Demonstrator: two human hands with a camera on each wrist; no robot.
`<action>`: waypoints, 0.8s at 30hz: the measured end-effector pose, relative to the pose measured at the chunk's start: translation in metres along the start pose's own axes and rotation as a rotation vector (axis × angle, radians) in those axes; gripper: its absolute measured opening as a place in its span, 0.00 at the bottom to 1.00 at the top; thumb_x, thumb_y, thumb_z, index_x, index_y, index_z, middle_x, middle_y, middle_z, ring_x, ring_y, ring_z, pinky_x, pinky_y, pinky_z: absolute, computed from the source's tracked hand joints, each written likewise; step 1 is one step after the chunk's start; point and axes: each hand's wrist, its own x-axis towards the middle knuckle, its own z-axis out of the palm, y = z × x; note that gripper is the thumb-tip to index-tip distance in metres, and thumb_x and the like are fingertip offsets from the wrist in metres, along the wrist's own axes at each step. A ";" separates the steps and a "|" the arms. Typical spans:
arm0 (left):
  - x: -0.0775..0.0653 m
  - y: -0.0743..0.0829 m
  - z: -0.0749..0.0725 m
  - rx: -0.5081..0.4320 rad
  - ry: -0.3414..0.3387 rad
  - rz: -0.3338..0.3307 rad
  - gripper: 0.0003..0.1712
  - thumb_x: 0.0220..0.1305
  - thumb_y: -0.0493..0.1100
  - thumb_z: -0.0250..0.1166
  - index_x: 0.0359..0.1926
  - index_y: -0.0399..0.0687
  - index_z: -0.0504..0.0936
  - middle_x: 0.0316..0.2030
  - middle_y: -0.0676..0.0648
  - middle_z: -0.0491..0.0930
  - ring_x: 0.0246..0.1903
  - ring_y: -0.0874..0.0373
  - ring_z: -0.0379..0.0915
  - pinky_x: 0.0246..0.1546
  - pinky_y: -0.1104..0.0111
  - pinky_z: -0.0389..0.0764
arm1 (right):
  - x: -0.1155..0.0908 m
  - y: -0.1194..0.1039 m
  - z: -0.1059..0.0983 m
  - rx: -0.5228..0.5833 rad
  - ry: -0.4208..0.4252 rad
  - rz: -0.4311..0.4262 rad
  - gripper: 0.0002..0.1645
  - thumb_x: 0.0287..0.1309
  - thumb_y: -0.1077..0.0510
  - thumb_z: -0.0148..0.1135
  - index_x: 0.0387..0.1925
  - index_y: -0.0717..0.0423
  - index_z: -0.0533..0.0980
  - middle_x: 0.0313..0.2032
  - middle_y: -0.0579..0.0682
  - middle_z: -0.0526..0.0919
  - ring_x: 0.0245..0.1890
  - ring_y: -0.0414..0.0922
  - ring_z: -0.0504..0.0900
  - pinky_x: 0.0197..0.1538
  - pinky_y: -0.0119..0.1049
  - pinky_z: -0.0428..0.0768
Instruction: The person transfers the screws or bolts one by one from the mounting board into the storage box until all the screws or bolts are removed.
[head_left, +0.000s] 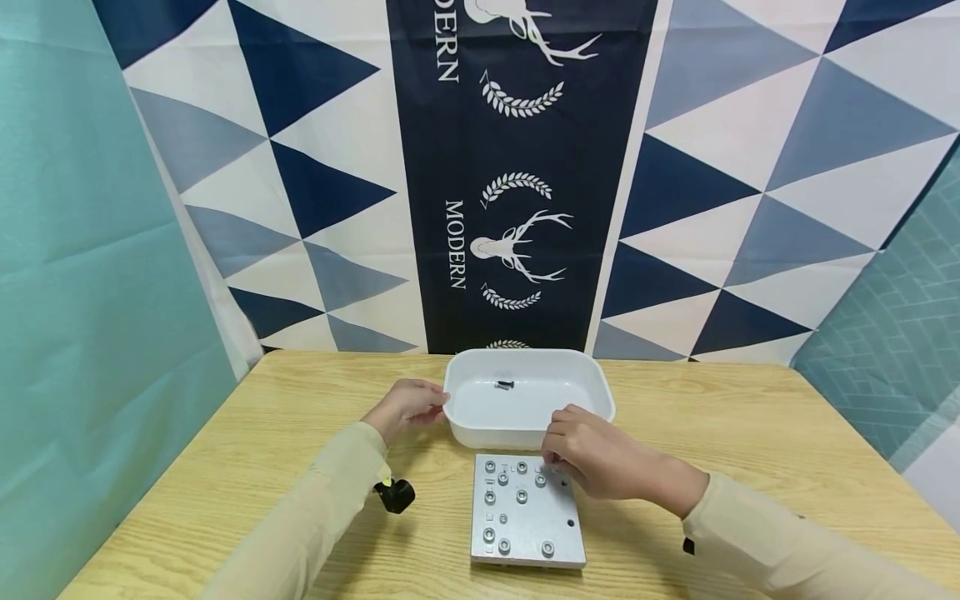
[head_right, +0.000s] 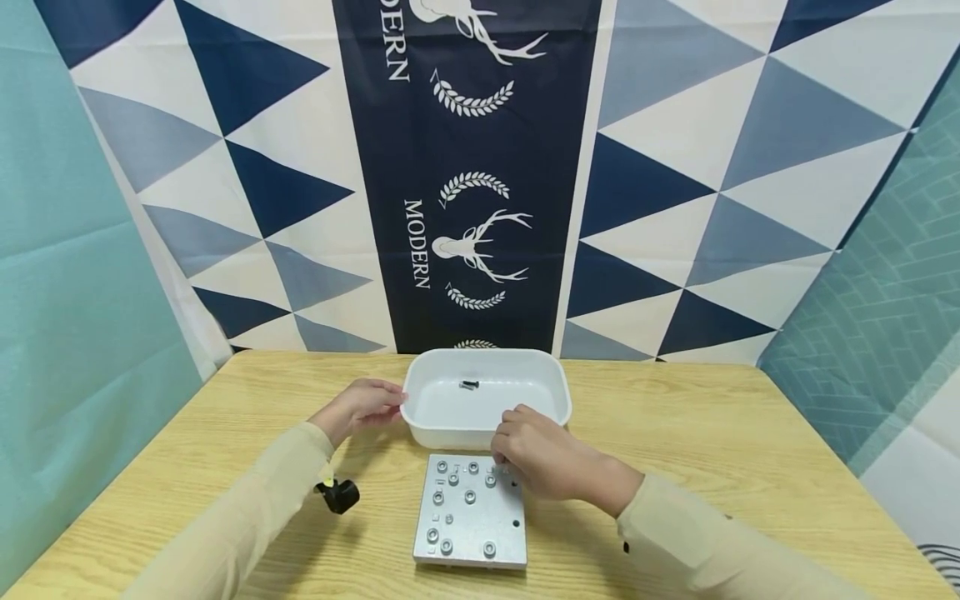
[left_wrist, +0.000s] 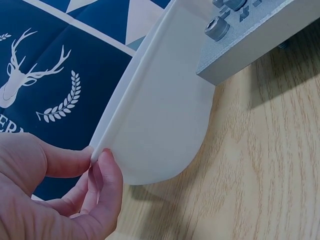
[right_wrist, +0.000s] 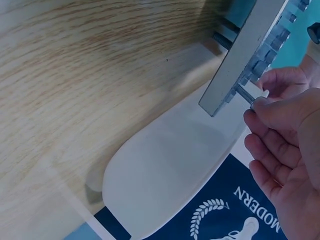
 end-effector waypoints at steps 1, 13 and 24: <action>0.000 0.000 0.000 -0.001 -0.001 0.000 0.15 0.66 0.36 0.60 0.52 0.34 0.77 0.36 0.44 0.76 0.33 0.59 0.74 0.46 0.68 0.81 | 0.000 0.000 -0.001 -0.002 -0.004 0.000 0.12 0.40 0.65 0.73 0.27 0.50 0.79 0.26 0.38 0.79 0.31 0.36 0.72 0.40 0.31 0.75; 0.001 0.000 0.000 -0.009 -0.006 -0.006 0.15 0.66 0.35 0.60 0.52 0.34 0.77 0.38 0.43 0.77 0.33 0.59 0.74 0.47 0.67 0.81 | 0.005 0.001 -0.005 -0.014 -0.022 0.005 0.11 0.43 0.66 0.72 0.27 0.50 0.79 0.26 0.39 0.80 0.31 0.36 0.73 0.40 0.32 0.75; 0.002 0.002 -0.001 -0.016 -0.003 -0.012 0.15 0.65 0.35 0.61 0.51 0.34 0.77 0.37 0.43 0.77 0.31 0.59 0.74 0.39 0.73 0.81 | 0.012 0.004 -0.013 -0.058 -0.047 -0.034 0.09 0.45 0.65 0.70 0.28 0.50 0.79 0.25 0.39 0.80 0.31 0.37 0.72 0.40 0.31 0.74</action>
